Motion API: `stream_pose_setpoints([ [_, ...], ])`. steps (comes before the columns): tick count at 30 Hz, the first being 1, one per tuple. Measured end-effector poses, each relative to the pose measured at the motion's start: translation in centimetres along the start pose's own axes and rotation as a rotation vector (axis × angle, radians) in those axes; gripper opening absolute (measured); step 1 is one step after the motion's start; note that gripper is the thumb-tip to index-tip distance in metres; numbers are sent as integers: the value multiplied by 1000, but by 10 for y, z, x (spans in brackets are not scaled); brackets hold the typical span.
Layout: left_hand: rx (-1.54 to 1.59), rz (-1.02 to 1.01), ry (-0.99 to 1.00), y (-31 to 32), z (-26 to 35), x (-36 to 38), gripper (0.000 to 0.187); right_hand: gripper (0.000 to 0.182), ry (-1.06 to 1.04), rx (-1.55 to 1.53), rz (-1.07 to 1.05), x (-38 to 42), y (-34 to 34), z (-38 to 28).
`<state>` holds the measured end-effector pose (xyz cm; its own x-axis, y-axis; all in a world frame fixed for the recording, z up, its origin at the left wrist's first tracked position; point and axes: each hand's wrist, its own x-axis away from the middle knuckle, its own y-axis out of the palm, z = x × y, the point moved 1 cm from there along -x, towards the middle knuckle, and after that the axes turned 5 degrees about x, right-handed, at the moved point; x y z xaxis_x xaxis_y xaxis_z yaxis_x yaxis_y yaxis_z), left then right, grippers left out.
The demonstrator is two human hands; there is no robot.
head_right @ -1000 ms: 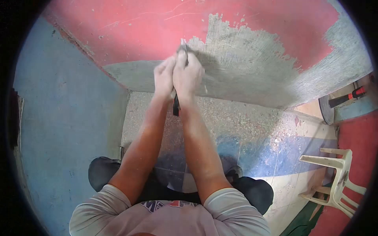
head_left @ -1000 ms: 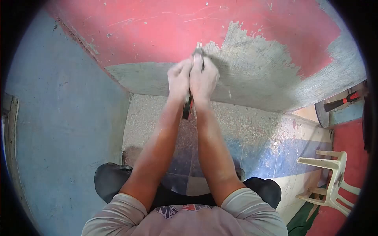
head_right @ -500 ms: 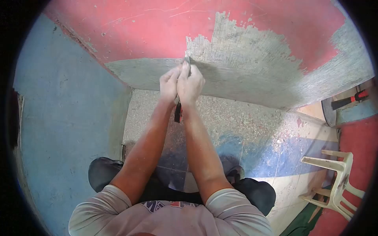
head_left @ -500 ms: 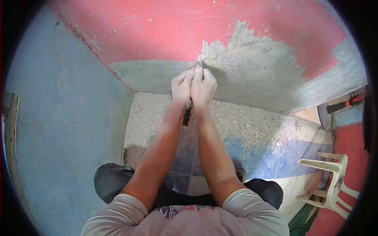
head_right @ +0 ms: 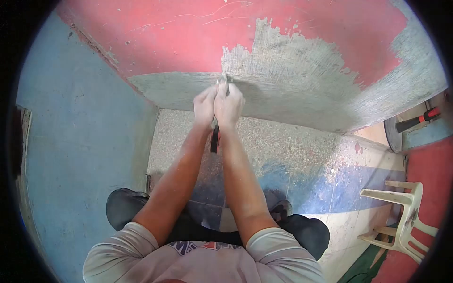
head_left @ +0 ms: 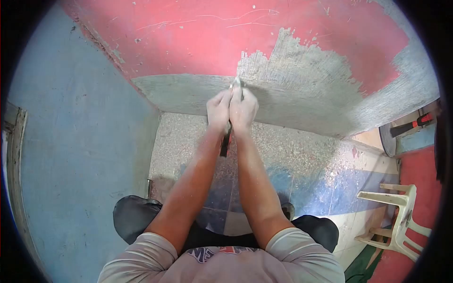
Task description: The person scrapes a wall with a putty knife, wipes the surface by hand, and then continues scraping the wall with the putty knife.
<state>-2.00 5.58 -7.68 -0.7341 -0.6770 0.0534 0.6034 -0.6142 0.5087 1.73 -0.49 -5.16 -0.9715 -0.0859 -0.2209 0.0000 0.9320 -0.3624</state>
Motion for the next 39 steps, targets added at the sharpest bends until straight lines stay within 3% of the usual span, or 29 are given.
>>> stream_pose_setpoints([
  [4,-6,63,4,13,14,2,20,40,43,-28,-49,-4,-14,-23],
  [5,38,16,25,18,23,-1,20,39,-88,-18,17,-12,-13,-27],
  [8,130,-74,51,35,49,-3,20,38,-33,0,-35,-25,-30,-67],
  [12,82,-31,27,27,39,0,20,38,-83,-82,30,-17,-12,-33],
  [17,6,5,-12,1,2,-6,22,37,15,-31,14,-1,-5,-11],
  [20,-63,-103,163,28,50,-8,22,36,-152,-66,78,-21,-23,-59],
  [23,143,-128,33,51,82,-7,21,36,-68,-104,5,-31,-36,-91],
  [27,67,-51,45,24,31,-6,20,37,-121,-69,91,-14,-15,-35],
  [29,-102,-22,52,-7,-6,-5,22,36,13,-112,12,2,7,14],
  [30,-118,-16,17,-10,-8,0,22,36,80,-133,-25,7,7,16],
  [32,-124,3,27,-10,-8,-2,23,37,-9,-185,9,5,8,17],
  [36,53,-109,52,32,54,-15,25,38,-139,-182,59,-28,-20,-58],
  [39,143,-115,17,48,77,-12,26,36,-76,-192,-46,-33,-40,-90],
])
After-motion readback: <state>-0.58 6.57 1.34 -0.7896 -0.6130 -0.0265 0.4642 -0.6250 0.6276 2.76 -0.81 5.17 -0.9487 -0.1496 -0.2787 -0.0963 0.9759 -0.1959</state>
